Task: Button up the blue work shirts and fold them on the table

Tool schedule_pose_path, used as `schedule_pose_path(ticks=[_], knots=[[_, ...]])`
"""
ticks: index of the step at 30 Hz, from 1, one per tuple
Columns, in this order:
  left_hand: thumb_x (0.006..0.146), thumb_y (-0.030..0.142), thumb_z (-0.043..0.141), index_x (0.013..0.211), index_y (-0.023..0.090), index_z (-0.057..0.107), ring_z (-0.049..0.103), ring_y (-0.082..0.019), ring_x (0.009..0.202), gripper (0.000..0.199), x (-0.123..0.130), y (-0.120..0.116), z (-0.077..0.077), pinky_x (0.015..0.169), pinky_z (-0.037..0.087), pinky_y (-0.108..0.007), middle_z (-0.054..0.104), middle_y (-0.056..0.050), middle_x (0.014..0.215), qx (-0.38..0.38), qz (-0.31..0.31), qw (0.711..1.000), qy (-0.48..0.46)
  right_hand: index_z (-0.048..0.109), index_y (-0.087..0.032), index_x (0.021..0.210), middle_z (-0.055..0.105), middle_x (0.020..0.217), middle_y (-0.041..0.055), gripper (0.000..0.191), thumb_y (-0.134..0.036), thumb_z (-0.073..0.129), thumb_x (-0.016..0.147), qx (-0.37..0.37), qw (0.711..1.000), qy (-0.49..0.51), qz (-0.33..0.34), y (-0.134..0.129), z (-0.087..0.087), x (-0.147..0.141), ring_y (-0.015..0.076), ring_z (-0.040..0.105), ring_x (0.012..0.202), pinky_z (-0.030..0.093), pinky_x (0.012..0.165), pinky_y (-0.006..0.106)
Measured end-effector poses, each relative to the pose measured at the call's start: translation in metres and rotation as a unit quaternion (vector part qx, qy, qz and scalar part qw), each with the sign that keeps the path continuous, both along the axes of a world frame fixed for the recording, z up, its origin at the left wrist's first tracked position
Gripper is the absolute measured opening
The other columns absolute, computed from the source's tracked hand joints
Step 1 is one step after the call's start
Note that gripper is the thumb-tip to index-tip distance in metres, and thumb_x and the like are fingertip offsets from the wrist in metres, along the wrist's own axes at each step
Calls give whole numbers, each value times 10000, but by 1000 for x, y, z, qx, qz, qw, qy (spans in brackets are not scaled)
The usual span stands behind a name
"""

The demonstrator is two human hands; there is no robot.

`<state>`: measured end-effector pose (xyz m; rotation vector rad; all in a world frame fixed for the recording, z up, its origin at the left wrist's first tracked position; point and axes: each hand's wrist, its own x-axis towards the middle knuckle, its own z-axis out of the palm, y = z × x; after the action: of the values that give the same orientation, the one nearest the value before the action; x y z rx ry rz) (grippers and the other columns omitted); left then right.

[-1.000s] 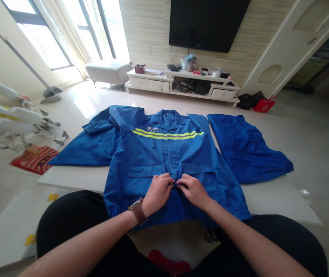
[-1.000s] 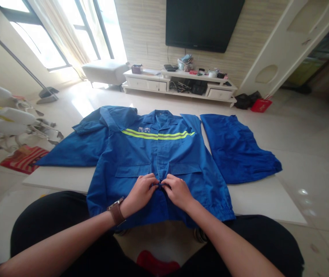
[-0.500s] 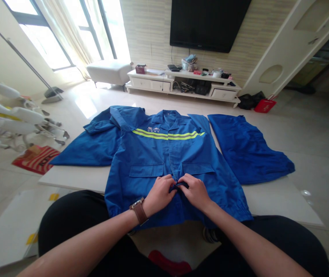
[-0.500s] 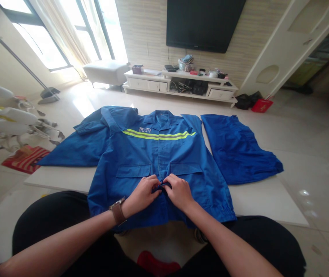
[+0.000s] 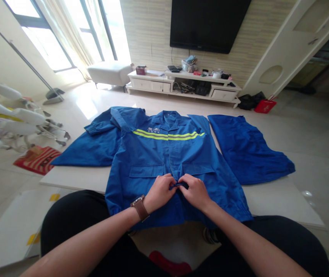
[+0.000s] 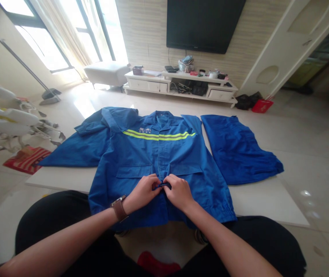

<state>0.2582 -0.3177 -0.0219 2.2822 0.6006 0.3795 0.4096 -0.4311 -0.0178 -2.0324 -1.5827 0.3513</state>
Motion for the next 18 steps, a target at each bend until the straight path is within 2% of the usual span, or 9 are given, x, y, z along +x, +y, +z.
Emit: schedule_pose_path(ticks=[10, 18], knots=[[870, 139, 615, 801, 178, 678, 555, -140, 714, 101, 0, 0, -3, 653, 388, -262, 615, -12, 815, -26, 0, 1000, -4, 685, -235, 963, 706, 966, 23, 104, -231, 586, 934, -44, 996, -62, 52, 0, 8, -1, 190, 673, 911, 410, 753, 267], [886, 173, 626, 764, 178, 634, 552, -138, 701, 123, 1, 1, -8, 640, 382, -254, 606, -10, 808, -34, 0, 999, -6, 681, -227, 972, 696, 968, 29, 126, -221, 558, 949, -60, 993, -81, 62, 0, 10, -2, 183, 666, 898, 395, 741, 267]])
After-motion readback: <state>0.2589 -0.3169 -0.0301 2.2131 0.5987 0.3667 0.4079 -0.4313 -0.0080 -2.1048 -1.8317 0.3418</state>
